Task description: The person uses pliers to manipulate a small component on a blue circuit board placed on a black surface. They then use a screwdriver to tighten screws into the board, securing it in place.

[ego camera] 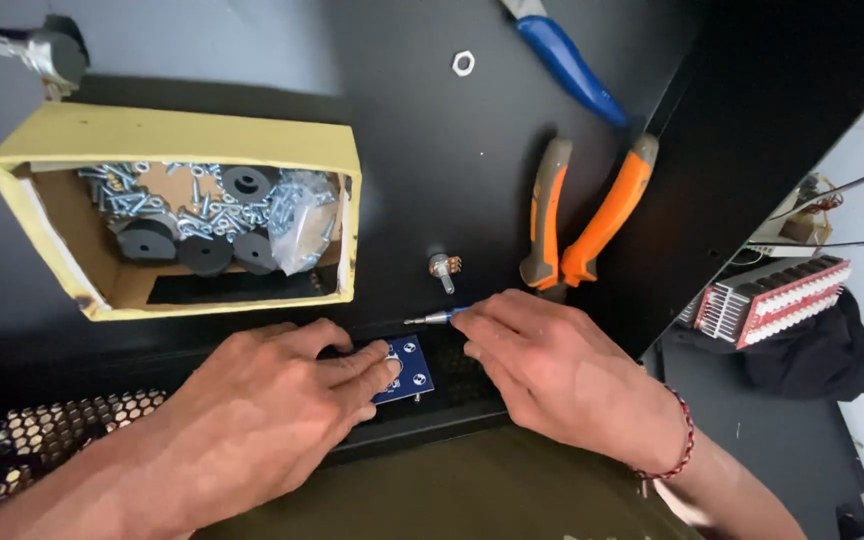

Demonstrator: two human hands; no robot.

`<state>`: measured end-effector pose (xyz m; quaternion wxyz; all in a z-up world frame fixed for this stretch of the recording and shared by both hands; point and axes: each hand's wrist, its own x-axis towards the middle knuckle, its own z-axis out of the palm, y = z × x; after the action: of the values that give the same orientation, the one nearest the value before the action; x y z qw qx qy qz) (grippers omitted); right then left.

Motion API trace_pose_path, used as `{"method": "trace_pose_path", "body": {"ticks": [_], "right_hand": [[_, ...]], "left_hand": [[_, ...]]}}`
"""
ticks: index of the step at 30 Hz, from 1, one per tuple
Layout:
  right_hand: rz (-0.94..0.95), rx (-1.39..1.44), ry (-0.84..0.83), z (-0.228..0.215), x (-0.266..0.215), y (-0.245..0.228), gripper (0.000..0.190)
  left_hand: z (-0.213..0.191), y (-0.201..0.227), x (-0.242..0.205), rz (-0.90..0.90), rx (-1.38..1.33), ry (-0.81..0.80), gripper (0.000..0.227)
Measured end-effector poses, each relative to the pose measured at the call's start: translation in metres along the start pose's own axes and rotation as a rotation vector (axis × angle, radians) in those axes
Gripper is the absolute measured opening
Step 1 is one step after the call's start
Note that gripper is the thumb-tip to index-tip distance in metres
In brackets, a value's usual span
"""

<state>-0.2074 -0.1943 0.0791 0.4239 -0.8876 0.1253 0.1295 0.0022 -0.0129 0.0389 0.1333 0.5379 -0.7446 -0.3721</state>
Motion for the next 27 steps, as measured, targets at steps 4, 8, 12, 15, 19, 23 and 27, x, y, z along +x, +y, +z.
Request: {"method": "trace_pose_path", "body": {"ticks": [4,8,12,15,19,23,27], "right_hand": [[0.012,0.046,0.002,0.0,0.002,0.003,0.014],[0.025,-0.138,-0.08,0.006,-0.01,0.014,0.01],[0.028,-0.218,-0.126,0.004,-0.022,0.026,0.013],[0.045,-0.263,-0.099,-0.001,-0.03,0.028,0.025],[0.041,-0.233,-0.009,-0.013,-0.035,0.025,0.019],[-0.005,-0.164,0.225,-0.027,-0.028,0.016,0.017],[0.078,-0.416,0.501,-0.034,-0.017,0.011,0.008]], "left_hand": [[-0.006,0.0,0.005,-0.005,-0.016,-0.025,0.034],[-0.009,0.003,0.005,0.006,0.024,0.167,0.033],[0.006,0.0,0.005,0.007,0.011,0.083,0.036],[0.005,-0.002,0.008,-0.009,0.012,0.0,0.039],[-0.002,-0.001,0.014,-0.007,-0.06,-0.001,0.038],[-0.012,0.003,0.017,-0.022,-0.101,0.097,0.033],[-0.02,0.009,0.02,-0.089,-0.154,0.139,0.032]]}}
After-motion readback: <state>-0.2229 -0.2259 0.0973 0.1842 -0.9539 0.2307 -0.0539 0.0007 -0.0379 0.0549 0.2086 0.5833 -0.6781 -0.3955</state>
